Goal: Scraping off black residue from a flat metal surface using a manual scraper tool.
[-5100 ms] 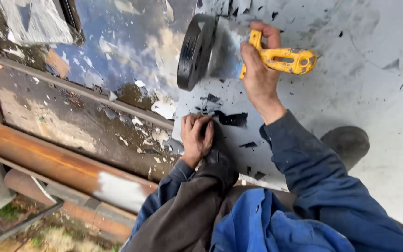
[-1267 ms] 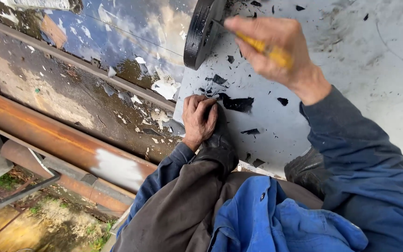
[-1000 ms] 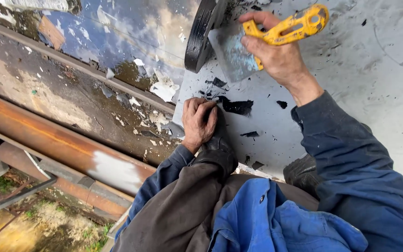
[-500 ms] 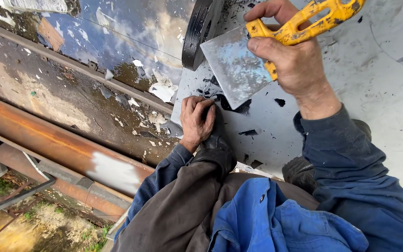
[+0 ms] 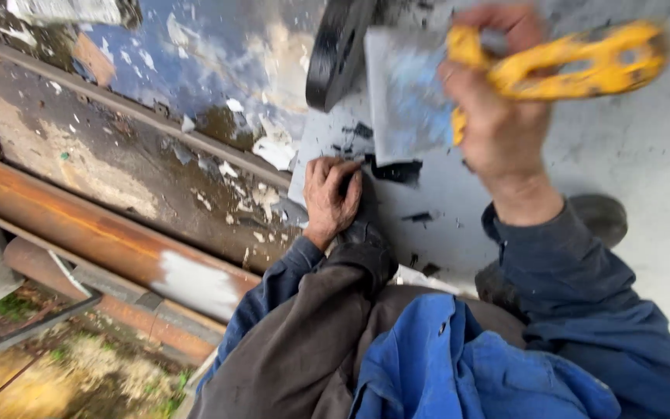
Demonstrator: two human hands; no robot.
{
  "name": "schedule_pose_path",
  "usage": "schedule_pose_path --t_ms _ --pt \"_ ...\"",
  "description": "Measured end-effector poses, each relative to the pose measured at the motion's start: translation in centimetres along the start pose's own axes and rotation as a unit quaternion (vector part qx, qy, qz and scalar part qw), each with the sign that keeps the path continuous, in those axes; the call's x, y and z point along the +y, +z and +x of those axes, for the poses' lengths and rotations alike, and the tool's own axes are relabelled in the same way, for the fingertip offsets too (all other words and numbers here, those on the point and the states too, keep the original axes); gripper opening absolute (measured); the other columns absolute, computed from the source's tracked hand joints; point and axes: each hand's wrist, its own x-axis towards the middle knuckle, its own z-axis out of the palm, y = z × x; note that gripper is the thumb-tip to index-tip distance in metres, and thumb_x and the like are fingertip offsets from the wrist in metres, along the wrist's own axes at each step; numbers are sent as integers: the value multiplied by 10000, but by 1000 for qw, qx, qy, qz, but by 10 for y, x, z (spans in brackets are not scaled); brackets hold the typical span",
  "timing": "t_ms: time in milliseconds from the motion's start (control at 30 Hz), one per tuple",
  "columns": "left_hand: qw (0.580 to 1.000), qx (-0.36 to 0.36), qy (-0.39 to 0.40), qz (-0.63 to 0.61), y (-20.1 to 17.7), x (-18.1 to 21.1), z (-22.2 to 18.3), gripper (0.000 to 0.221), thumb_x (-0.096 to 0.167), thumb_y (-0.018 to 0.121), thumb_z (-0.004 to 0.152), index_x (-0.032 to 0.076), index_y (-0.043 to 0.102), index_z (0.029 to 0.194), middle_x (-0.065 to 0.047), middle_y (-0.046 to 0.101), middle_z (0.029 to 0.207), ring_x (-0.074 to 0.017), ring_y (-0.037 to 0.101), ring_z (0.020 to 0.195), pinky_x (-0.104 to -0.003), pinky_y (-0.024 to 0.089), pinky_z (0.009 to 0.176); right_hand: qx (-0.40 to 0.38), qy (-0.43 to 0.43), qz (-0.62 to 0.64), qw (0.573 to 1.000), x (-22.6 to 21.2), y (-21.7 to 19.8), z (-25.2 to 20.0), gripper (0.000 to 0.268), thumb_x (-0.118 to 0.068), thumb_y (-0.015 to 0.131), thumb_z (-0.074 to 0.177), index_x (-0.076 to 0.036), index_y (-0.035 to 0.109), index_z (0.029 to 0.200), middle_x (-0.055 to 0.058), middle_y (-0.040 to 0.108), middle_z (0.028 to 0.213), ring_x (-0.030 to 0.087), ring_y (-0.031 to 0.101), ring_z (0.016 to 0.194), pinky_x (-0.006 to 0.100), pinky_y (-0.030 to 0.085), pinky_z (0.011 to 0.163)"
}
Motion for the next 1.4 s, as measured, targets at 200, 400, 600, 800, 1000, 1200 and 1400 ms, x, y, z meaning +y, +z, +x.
schedule_pose_path --t_ms 200,400,600,800,1000,1200,1400 --pt "999 -5 31 41 14 -24 -10 384 188 789 768 31 644 1087 -169 598 1048 -398 546 1030 -479 484 871 -17 113 196 974 51 60 -25 262 24 646 920 -15 604 1175 38 587 1103 133 586 996 301 527 854" --pt "1000 4 -16 -9 12 -9 -26 216 143 745 910 90 678 1109 -112 627 1095 -348 575 1064 -448 500 901 91 34 82 992 -14 6 -11 221 35 602 1042 6 555 1256 38 531 1198 118 585 1039 288 516 914" --pt "1000 -18 7 19 9 -14 -13 278 145 758 841 76 674 1097 -142 591 1087 -368 546 1053 -469 489 894 16 -184 -156 970 3 37 -11 212 97 596 930 -2 524 1103 148 469 1215 222 565 1035 303 552 858" --pt "999 -14 -30 14 16 -13 -8 328 160 752 851 52 642 1140 -153 609 1136 -380 546 1097 -476 488 914 -1 73 151 986 33 69 -32 222 72 577 916 75 537 1134 87 496 1174 149 541 1010 298 508 878" --pt "1000 -16 -19 4 2 -1 -30 331 176 703 839 16 631 1120 -211 591 1154 -403 526 1076 -469 469 920 -2 -85 -46 995 -12 24 -10 154 69 586 1013 -27 549 1128 123 471 1282 156 525 1113 334 510 942" --pt "974 -10 -175 -147 6 -31 -15 280 251 540 1083 23 668 1182 -100 699 1094 -228 625 1048 -352 511 960 54 67 225 971 39 43 -35 264 -137 561 1156 -49 479 1392 -11 505 1146 53 457 934 237 418 817" --pt "881 4 -275 -385 -17 -25 -3 415 302 445 1128 -12 644 1313 3 646 1013 -75 555 927 -234 451 832 18 190 266 945 58 87 -84 303 -276 513 1120 -58 510 1329 -34 493 1053 73 423 905 243 405 815"
